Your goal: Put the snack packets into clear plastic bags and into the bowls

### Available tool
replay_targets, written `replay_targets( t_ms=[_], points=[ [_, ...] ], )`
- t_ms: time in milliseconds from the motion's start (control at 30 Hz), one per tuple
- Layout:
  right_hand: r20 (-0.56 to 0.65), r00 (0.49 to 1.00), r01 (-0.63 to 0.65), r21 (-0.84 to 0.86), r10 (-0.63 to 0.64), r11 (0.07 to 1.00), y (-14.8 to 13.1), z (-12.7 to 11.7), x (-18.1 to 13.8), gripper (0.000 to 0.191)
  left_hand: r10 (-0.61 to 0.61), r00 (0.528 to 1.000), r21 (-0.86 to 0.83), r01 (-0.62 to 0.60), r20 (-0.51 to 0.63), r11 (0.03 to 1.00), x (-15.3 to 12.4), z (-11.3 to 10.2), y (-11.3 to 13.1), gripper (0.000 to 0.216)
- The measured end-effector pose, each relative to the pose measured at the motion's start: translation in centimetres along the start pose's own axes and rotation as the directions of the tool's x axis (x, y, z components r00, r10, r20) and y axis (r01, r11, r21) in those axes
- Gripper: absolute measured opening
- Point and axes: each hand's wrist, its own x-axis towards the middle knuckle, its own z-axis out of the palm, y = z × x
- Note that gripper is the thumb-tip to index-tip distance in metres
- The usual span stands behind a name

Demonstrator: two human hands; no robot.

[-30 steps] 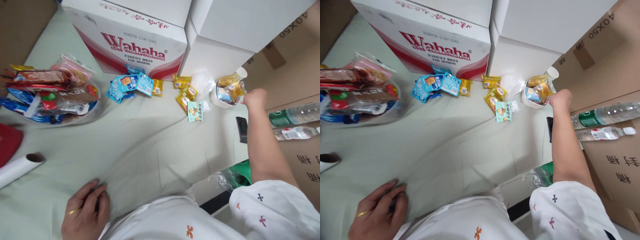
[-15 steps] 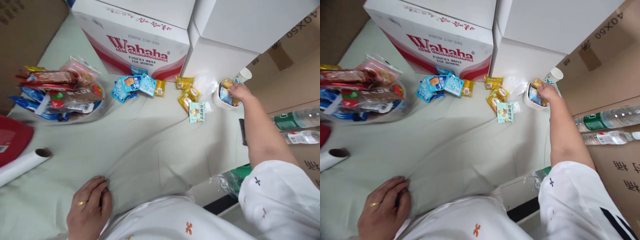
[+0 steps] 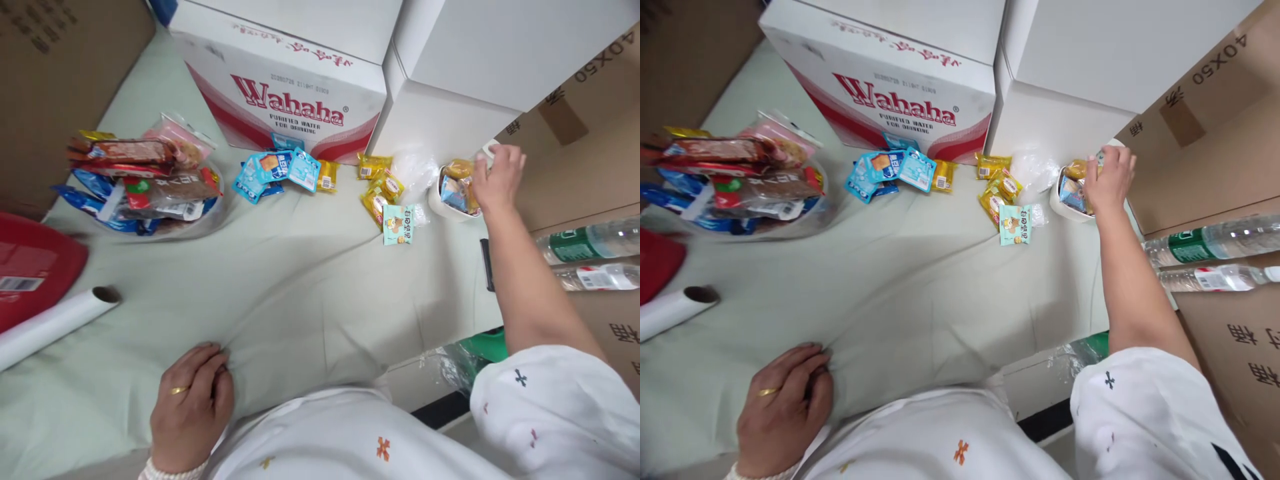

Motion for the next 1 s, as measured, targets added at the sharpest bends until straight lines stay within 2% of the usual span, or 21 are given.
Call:
replay_targets(
  t_ms=[67, 133, 233, 300, 333, 433, 500, 567, 633, 700, 767, 833, 867, 933, 1000],
  points=[
    [0.026, 0.996, 0.082, 0.093, -0.085, 0.992, -1.6, -0.1, -2.1, 0.034, 0.012, 1.000, -0.015, -0.012, -0.005, 1.000, 0.1, 0.0, 0.1, 0.022],
    [0.175, 0.976, 0.096, 0.187, -0.129, 0.978, -3.3, 1.0, -4.5, 0.023, 0.020, 1.000, -0.029, -0.021, -0.017, 0.999, 0.1, 0.0, 0.1, 0.022],
    [0.348, 0.937, -0.099, 0.289, -0.009, 0.952, -5.2, 3.6, -7.7, 0.017, 0.025, 0.999, -0.058, -0.026, -0.026, 0.998, 0.1, -0.2, 0.1, 0.020],
    [0.386, 0.918, -0.220, 0.311, 0.088, 0.925, -5.5, 4.6, -9.4, 0.011, 0.016, 1.000, -0.112, -0.017, -0.016, 0.994, -0.2, -0.7, 0.1, 0.019],
    [0.367, 0.920, -0.265, 0.328, 0.136, 0.907, -5.4, 4.7, -10.2, 0.008, -0.008, 1.000, -0.143, 0.006, -0.012, 0.990, -0.4, -1.0, 0.1, 0.019],
    [0.291, 0.897, -0.439, 0.481, 0.334, 0.759, -4.7, 3.3, -13.4, 0.011, -0.171, 0.985, -0.226, 0.166, -0.001, 0.960, -0.8, -2.3, 0.9, 0.016],
    [0.326, 0.852, -0.520, 0.619, 0.410, 0.589, -5.2, 1.5, -16.4, 0.017, -0.271, 0.961, -0.302, 0.272, 0.046, 0.914, -0.3, -2.9, 2.2, 0.013],
    [0.446, 0.822, -0.563, 0.734, 0.354, 0.380, -6.9, -0.3, -20.0, 0.022, -0.281, 0.947, -0.424, 0.322, 0.156, 0.847, 1.2, -3.0, 4.2, 0.010],
    [0.568, 0.784, -0.608, 0.784, 0.253, 0.123, -9.8, -2.0, -23.6, 0.026, -0.205, 0.925, -0.560, 0.360, 0.321, 0.746, 3.4, -2.2, 6.8, 0.013],
    [0.648, 0.742, -0.655, 0.756, 0.174, -0.022, -13.3, -3.4, -26.6, 0.029, -0.170, 0.900, -0.647, 0.409, 0.401, 0.643, 6.0, -0.5, 9.6, 0.018],
    [0.706, 0.704, -0.702, 0.708, 0.079, -0.078, -16.4, -4.5, -28.8, 0.032, -0.118, 0.890, -0.706, 0.424, 0.440, 0.567, 8.2, 1.7, 11.8, 0.022],
    [0.736, 0.676, -0.735, 0.670, -0.039, -0.103, -18.7, -5.3, -30.1, 0.035, -0.082, 0.895, -0.733, 0.408, 0.437, 0.543, 9.7, 3.9, 13.2, 0.029],
    [0.738, 0.669, -0.743, 0.660, -0.090, -0.114, -19.4, -5.6, -30.5, 0.036, -0.071, 0.894, -0.736, 0.407, 0.443, 0.540, 10.2, 4.7, 13.6, 0.023],
    [0.718, 0.678, -0.735, 0.662, -0.160, -0.143, -20.0, -6.0, -31.0, 0.037, -0.109, 0.883, -0.730, 0.442, 0.456, 0.522, 10.5, 5.8, 13.8, 0.014],
    [0.661, 0.725, -0.687, 0.716, -0.194, -0.125, -19.9, -6.2, -31.1, 0.038, -0.172, 0.850, -0.719, 0.516, 0.499, 0.464, 10.3, 6.1, 13.5, 0.018]
  ],
)
